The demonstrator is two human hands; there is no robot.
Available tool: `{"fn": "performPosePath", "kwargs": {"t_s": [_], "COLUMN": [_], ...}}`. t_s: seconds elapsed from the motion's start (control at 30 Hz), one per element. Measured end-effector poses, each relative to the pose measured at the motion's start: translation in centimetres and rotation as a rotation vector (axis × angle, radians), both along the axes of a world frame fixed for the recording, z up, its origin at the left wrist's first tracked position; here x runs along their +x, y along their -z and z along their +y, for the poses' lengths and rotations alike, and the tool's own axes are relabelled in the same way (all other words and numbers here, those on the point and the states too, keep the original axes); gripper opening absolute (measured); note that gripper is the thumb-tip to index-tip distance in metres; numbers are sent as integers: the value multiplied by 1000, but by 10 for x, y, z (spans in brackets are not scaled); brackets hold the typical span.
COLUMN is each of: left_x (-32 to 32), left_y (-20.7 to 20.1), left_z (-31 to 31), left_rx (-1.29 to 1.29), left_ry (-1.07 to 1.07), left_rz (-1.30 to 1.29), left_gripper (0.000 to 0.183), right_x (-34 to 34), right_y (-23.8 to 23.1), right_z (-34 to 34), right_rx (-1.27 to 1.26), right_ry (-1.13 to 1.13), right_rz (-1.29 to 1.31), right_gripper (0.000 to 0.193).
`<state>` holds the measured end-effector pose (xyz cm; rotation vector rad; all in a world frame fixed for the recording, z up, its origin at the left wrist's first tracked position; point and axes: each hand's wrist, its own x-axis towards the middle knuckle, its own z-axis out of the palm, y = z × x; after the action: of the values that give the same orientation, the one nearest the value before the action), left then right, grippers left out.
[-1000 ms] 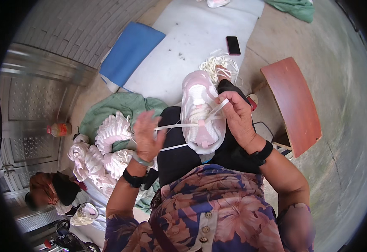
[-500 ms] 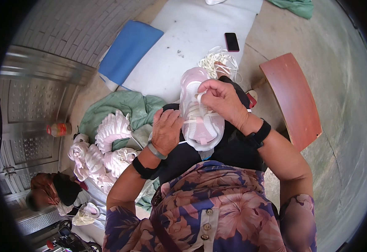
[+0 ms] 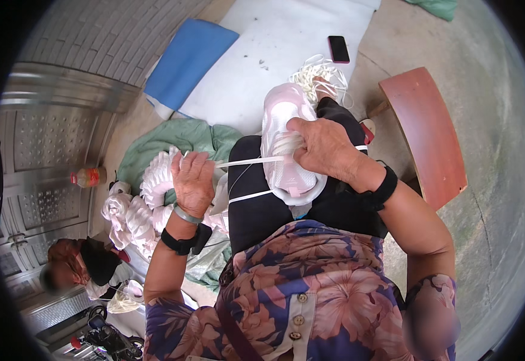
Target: The recorder is lacing a pair of white and pink sneakers.
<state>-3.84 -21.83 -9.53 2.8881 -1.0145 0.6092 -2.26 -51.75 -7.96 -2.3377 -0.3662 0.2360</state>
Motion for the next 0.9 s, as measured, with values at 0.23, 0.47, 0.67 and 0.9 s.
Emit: {"fn": "performPosePath", "kwargs": {"t_s": [0.23,0.47,0.67,0.9], "left_x": [-6,-22,-44,-36], "left_y": [2,24,39,28], "left_z": [25,77,89,76], "left_rx": [22,68,49,-33], "left_ry": [-99,-343,-311,-315], "left_rz": [8,19,98,83], "left_gripper": [20,22,23,21], "right_x": [-11,-14,-38,-40], "right_y": [21,29,24,23], "right_z": [10,-7,-28,-52], "right_rx": [149,312,234,-10], "right_ry": [73,-10,-49,-96], "right_rz": [-338,-498,-233,-353], "right_gripper": [35,32,27,17]}}
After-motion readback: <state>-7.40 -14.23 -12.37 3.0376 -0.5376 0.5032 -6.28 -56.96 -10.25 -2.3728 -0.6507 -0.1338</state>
